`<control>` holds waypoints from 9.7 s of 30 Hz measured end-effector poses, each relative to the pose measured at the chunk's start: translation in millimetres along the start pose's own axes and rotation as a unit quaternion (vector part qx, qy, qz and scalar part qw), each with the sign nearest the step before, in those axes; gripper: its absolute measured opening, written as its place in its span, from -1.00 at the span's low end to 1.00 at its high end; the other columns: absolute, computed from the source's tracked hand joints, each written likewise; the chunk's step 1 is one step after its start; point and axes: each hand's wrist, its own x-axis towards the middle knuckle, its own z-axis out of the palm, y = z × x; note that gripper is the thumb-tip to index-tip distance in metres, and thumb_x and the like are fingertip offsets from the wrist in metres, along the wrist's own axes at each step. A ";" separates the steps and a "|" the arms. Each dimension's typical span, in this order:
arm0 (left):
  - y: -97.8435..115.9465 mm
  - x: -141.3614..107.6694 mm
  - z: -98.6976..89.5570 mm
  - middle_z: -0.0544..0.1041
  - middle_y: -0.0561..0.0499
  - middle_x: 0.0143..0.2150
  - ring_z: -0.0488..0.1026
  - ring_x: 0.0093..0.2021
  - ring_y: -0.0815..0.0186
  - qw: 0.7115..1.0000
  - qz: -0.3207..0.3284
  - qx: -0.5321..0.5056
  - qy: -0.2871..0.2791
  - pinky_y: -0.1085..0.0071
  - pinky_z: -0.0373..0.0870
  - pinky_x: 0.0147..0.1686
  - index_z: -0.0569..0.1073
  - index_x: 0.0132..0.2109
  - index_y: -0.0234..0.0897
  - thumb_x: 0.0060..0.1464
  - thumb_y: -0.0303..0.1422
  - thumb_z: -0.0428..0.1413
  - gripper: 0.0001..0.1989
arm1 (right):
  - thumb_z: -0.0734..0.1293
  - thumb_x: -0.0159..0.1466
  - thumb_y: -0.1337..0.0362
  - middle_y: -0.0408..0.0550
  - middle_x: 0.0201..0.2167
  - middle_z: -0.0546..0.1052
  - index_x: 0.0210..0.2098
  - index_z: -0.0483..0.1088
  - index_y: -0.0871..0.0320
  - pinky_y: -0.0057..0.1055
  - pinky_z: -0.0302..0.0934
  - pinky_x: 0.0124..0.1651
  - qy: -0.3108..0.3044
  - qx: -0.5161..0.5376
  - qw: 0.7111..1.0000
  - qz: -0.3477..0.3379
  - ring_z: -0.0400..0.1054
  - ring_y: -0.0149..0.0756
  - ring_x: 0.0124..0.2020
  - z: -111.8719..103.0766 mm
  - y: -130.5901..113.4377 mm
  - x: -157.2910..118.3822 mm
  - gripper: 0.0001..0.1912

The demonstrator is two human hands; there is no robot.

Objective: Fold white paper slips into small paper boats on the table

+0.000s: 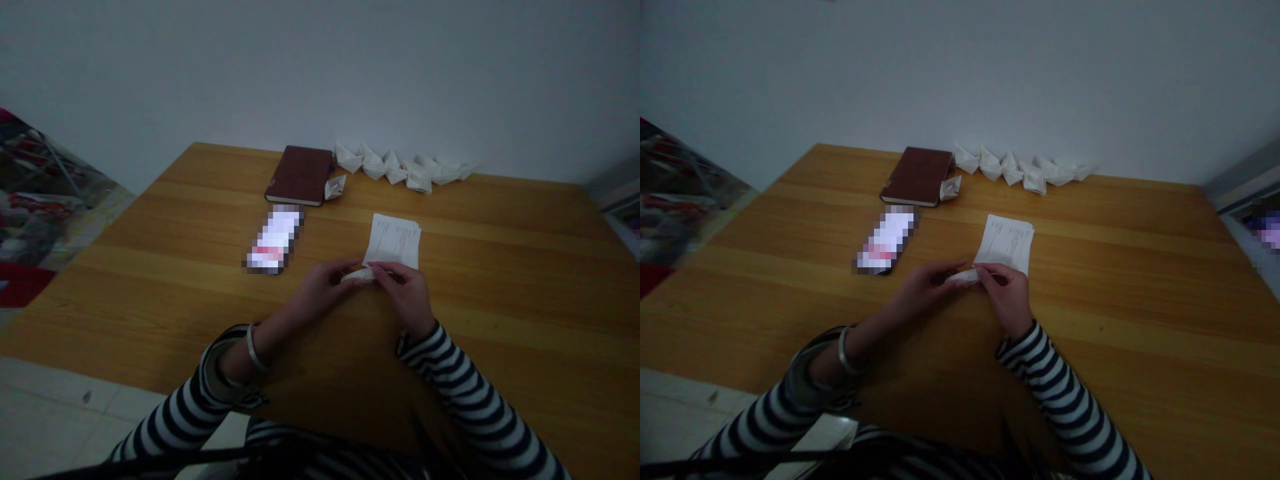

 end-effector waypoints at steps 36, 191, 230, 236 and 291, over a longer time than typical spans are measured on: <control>7.8 -3.2 -11.0 0.62 -0.08 -0.16 0.53 -0.22 0.29 0.978 0.077 0.172 -0.087 0.38 0.41 -0.17 0.58 -0.05 -0.29 0.21 -0.42 0.10 -0.79 | 0.49 -0.05 0.32 -0.07 -0.52 0.63 -0.46 0.57 0.20 -0.44 0.41 -0.38 -0.047 0.036 0.993 0.104 0.49 -0.36 -0.51 5.6 -2.0 -1.0 -0.87; -1.3 0.5 12.6 0.59 -0.12 -0.09 0.52 -0.09 0.21 0.975 -0.024 -0.200 0.093 0.25 0.39 -0.02 0.66 -0.19 -0.20 0.13 -0.28 0.21 -0.83 | 0.39 0.25 0.20 -0.17 -0.52 0.48 -0.28 0.49 0.13 -0.58 0.11 -0.54 -0.089 0.385 0.904 0.165 0.26 -0.48 -0.52 37.9 -9.8 -24.1 -0.87; -1.2 0.2 5.9 0.55 0.01 -0.41 0.48 -0.41 0.36 0.976 -0.075 -0.146 0.140 0.45 0.43 -0.35 0.49 -0.37 -0.35 -0.07 -0.49 0.22 -0.95 | 0.46 0.14 0.22 -0.07 -0.43 0.61 -0.35 0.56 0.11 -0.28 0.39 -0.25 0.065 0.019 0.997 -0.030 0.48 -0.26 -0.39 24.0 -0.2 -22.7 -0.89; 2.3 -0.2 3.5 0.59 -0.07 -0.26 0.50 -0.24 0.27 0.989 -0.049 -0.128 0.058 0.36 0.41 -0.16 0.58 -0.26 -0.33 0.14 -0.31 0.12 -0.80 | 0.39 0.22 0.21 -0.02 -0.32 0.61 -0.30 0.59 0.11 -0.23 0.39 -0.13 0.035 -0.045 0.996 -0.073 0.48 -0.20 -0.27 17.4 -4.5 -16.1 -0.85; -5.9 1.4 -1.8 0.35 0.14 -0.59 0.19 -0.61 0.58 0.865 -0.274 -0.421 -0.024 0.63 0.06 -0.63 0.49 -0.42 -0.39 -0.12 -0.21 0.38 -0.67 | 0.36 0.22 0.45 -0.02 -0.38 0.65 -0.40 0.58 0.12 -0.41 0.47 -0.26 0.033 -0.135 0.927 -0.350 0.57 -0.27 -0.35 17.9 -2.7 -17.0 -0.83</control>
